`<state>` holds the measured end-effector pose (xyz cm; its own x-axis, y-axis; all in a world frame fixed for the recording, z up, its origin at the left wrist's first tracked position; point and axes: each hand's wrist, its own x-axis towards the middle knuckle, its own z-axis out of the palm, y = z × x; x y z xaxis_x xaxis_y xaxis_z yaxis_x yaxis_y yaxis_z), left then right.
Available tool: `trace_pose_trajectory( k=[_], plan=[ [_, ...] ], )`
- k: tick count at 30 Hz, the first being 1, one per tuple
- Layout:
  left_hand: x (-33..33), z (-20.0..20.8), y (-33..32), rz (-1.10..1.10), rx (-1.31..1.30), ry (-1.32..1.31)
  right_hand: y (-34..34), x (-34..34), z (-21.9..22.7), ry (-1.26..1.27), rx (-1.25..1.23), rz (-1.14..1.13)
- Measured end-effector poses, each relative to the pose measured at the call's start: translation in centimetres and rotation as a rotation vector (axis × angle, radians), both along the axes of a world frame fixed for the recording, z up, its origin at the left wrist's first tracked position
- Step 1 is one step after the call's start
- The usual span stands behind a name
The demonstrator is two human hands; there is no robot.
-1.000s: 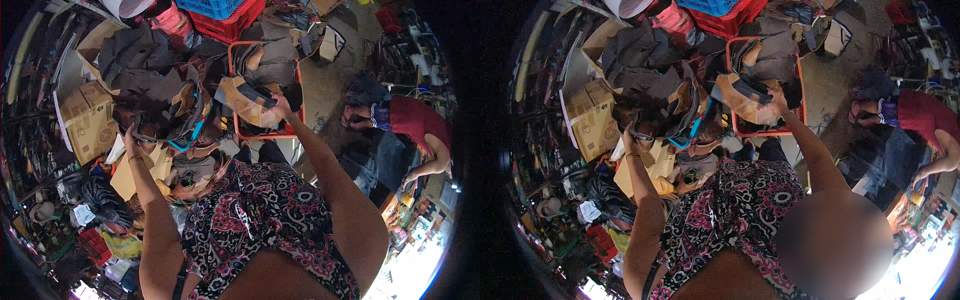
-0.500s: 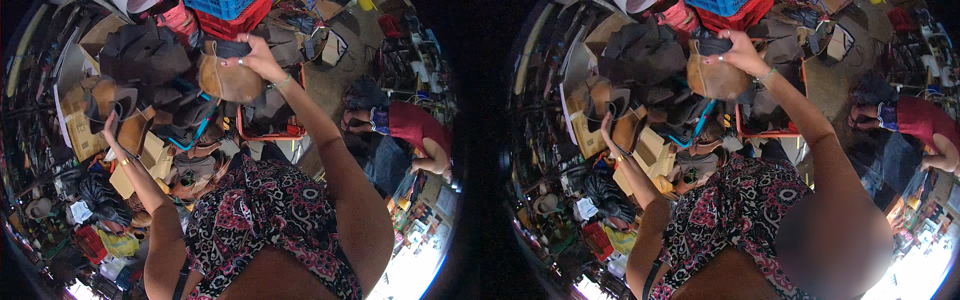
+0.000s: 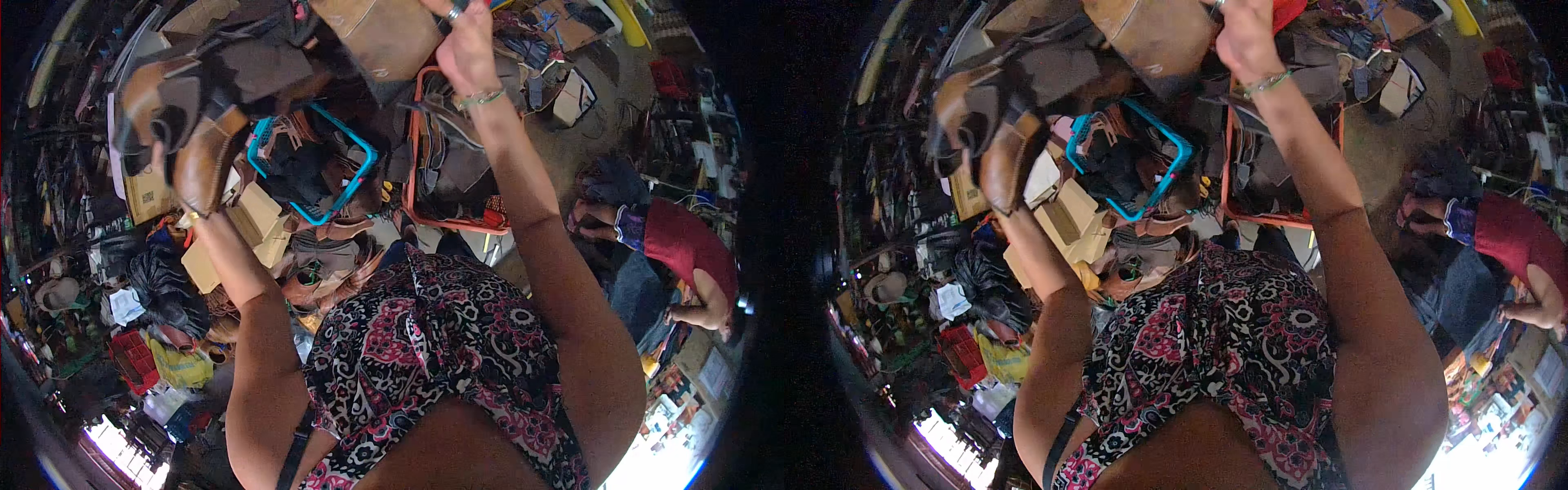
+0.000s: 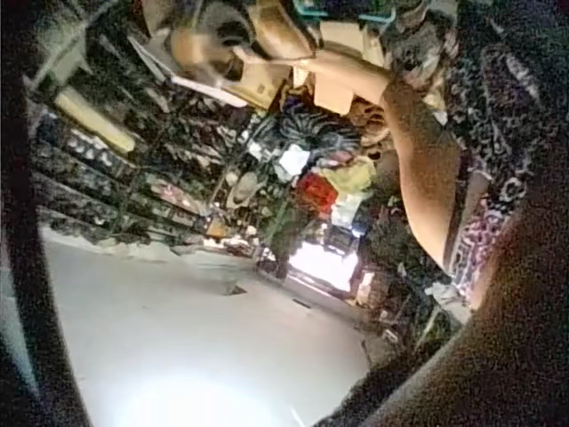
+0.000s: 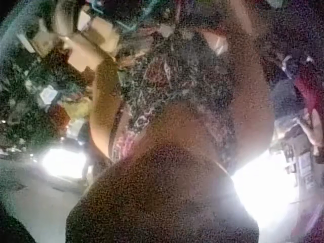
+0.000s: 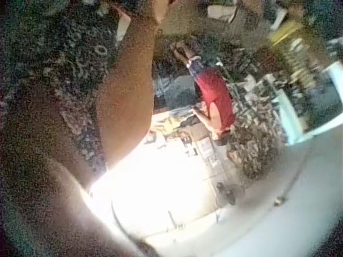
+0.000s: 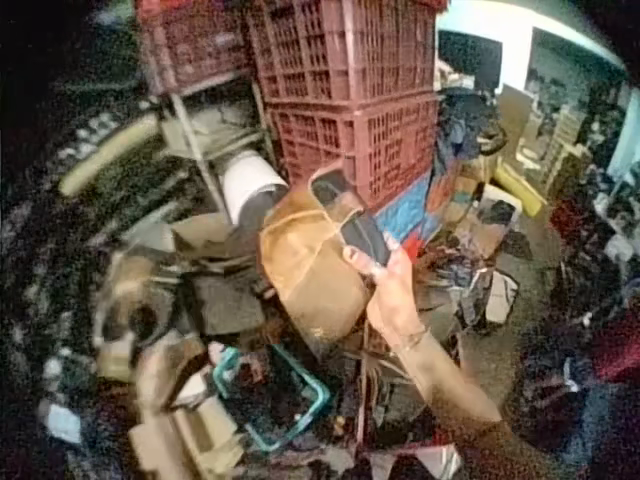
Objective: Sort leather components and hammer a leather upper piece onto a shoe template.
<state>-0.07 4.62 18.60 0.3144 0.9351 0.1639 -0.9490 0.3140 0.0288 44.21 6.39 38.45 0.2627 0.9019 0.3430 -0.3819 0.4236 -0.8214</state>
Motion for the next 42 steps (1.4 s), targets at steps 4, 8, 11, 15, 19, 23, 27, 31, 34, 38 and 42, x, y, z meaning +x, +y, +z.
trace_pose_trajectory(
  k=[4,8,11,15,19,23,27,31,34,38,42],
  plan=[
    [5.1,-3.8,-4.4,0.182,-0.183,0.555,-0.1,0.2,-10.1,-0.056,-0.079,0.204],
    [9.1,-12.9,-9.8,0.408,-0.553,0.946,-0.4,3.3,-22.3,-0.715,-0.588,0.085],
    [12.8,-13.9,-8.9,0.172,-0.52,0.928,-2.2,13.2,-34.0,-1.243,-0.377,-0.24],
    [11.6,-23.6,-10.5,0.016,-0.571,0.929,-6.6,11.5,-32.4,-1.356,-0.434,-0.118],
    [11.9,-28.1,-14.2,-0.126,-0.635,0.825,-8.4,11.3,-28.7,-1.214,-0.359,-0.012],
    [12.7,-33.4,-15.6,0.108,-0.808,0.818,-11.8,14.4,-27.1,-1.679,-0.276,-0.165],
    [16.2,-27.3,-14.5,0.515,-1.083,0.975,-13.4,17.3,-28.8,-1.786,-0.542,-0.237],
    [15.4,-25.8,-14.6,0.921,-1.01,1.919,-11.6,18.4,-29.2,-1.932,-0.516,-0.128],
    [17.4,-17.0,-11.9,1.105,-0.619,2.228,-7.0,15.6,-27.1,-1.618,-0.674,0.331],
    [23.0,-10.2,-11.1,0.802,0.182,1.642,-0.5,6.5,-20.6,-1.032,-0.385,0.221],
    [29.0,-7.4,-13.3,0.253,0.04,0.935,2.7,-4.5,-10.1,-0.745,-0.432,0.247]
  ],
)
